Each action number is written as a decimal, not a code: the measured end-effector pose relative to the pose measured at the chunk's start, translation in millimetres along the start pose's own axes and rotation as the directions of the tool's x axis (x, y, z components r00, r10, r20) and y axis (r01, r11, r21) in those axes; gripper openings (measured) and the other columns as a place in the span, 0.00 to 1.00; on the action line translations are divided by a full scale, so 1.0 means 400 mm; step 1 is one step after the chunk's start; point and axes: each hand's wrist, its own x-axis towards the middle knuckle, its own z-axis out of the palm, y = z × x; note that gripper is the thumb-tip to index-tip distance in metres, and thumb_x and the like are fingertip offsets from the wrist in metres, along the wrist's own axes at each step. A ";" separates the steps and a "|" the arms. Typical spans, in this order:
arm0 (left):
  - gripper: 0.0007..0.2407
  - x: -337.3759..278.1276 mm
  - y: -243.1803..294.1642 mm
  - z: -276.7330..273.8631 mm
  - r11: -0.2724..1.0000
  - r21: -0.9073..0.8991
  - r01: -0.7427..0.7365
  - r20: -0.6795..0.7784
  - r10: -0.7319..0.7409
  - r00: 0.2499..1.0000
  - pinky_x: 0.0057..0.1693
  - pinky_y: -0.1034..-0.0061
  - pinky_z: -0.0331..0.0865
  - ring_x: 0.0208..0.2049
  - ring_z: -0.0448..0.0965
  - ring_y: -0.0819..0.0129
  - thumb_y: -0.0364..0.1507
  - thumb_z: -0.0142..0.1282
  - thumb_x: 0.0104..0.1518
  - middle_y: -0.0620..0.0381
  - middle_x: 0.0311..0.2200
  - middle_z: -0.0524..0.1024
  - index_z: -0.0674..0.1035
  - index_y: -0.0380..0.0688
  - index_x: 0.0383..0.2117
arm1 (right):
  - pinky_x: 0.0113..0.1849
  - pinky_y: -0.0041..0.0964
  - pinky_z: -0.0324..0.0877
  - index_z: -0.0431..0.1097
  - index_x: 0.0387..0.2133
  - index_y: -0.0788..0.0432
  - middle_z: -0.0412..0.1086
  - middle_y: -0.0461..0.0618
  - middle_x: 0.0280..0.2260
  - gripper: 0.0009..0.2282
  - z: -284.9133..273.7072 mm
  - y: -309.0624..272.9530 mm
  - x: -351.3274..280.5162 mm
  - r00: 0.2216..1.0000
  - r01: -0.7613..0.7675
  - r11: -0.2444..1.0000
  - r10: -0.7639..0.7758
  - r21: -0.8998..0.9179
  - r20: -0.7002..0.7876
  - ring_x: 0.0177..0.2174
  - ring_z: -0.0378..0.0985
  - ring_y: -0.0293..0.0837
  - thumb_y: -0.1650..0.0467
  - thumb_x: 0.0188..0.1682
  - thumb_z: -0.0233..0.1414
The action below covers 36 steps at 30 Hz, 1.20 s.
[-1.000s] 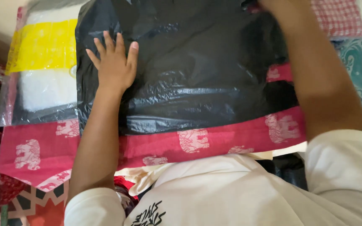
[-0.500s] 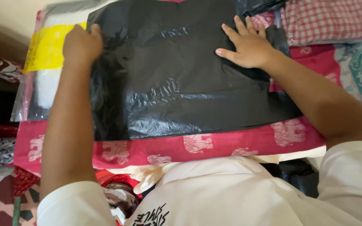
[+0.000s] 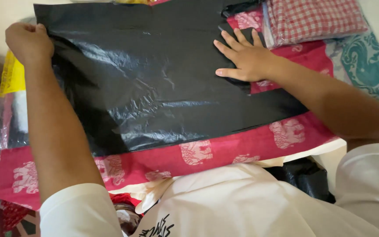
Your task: The person uses a green utility knife to cut open a black plastic package. They then use clear tape to seal the package and place it into a larger black plastic bag. Finally, they add a folded checkered shirt to the bag.
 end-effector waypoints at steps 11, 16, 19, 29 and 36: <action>0.33 -0.238 0.532 -0.468 0.993 -0.114 0.018 0.646 0.061 0.761 0.60 0.30 0.51 0.64 0.56 0.32 0.49 0.49 0.66 0.28 0.64 0.59 0.63 0.27 0.64 | 0.65 0.63 0.25 0.32 0.73 0.45 0.24 0.51 0.74 0.38 -0.068 -0.037 0.025 0.989 -0.061 0.998 0.057 0.025 0.139 0.71 0.23 0.57 0.46 0.52 0.33; 0.45 -0.324 0.646 -0.575 0.999 0.012 0.036 0.919 -0.025 0.395 0.71 0.39 0.26 0.73 0.26 0.37 0.60 0.39 0.57 0.41 0.74 0.29 0.42 0.39 0.73 | 0.55 0.59 0.59 0.61 0.65 0.56 0.62 0.58 0.63 0.31 -0.104 0.079 -0.056 0.987 0.018 0.995 -0.002 0.101 -0.158 0.59 0.64 0.60 0.52 0.51 0.49; 0.45 -0.343 0.656 -0.576 0.999 -0.041 -0.006 0.882 0.039 0.471 0.71 0.39 0.22 0.72 0.21 0.37 0.60 0.38 0.58 0.39 0.73 0.26 0.40 0.38 0.73 | 0.44 0.59 0.65 0.66 0.59 0.62 0.67 0.65 0.55 0.25 -0.077 0.183 -0.077 0.895 -0.105 0.993 0.069 -0.058 -0.440 0.50 0.70 0.64 0.57 0.57 0.54; 0.42 -0.395 0.773 -0.564 0.980 -0.191 -0.052 0.862 0.193 0.468 0.70 0.39 0.26 0.73 0.26 0.38 0.59 0.35 0.60 0.39 0.74 0.34 0.45 0.40 0.73 | 0.35 0.59 0.65 0.71 0.47 0.55 0.73 0.57 0.40 0.23 0.053 0.356 0.018 0.550 -0.465 0.872 0.149 -0.153 -0.822 0.37 0.74 0.65 0.63 0.37 0.60; 0.42 -0.438 0.739 -0.508 0.968 -0.242 -0.069 0.814 0.241 0.528 0.69 0.38 0.24 0.72 0.29 0.34 0.60 0.33 0.60 0.34 0.73 0.38 0.49 0.38 0.72 | 0.28 0.60 0.69 0.71 0.27 0.54 0.73 0.58 0.28 0.03 0.094 0.380 0.062 0.443 -0.554 0.831 0.336 0.040 -0.831 0.30 0.76 0.67 0.75 0.44 0.51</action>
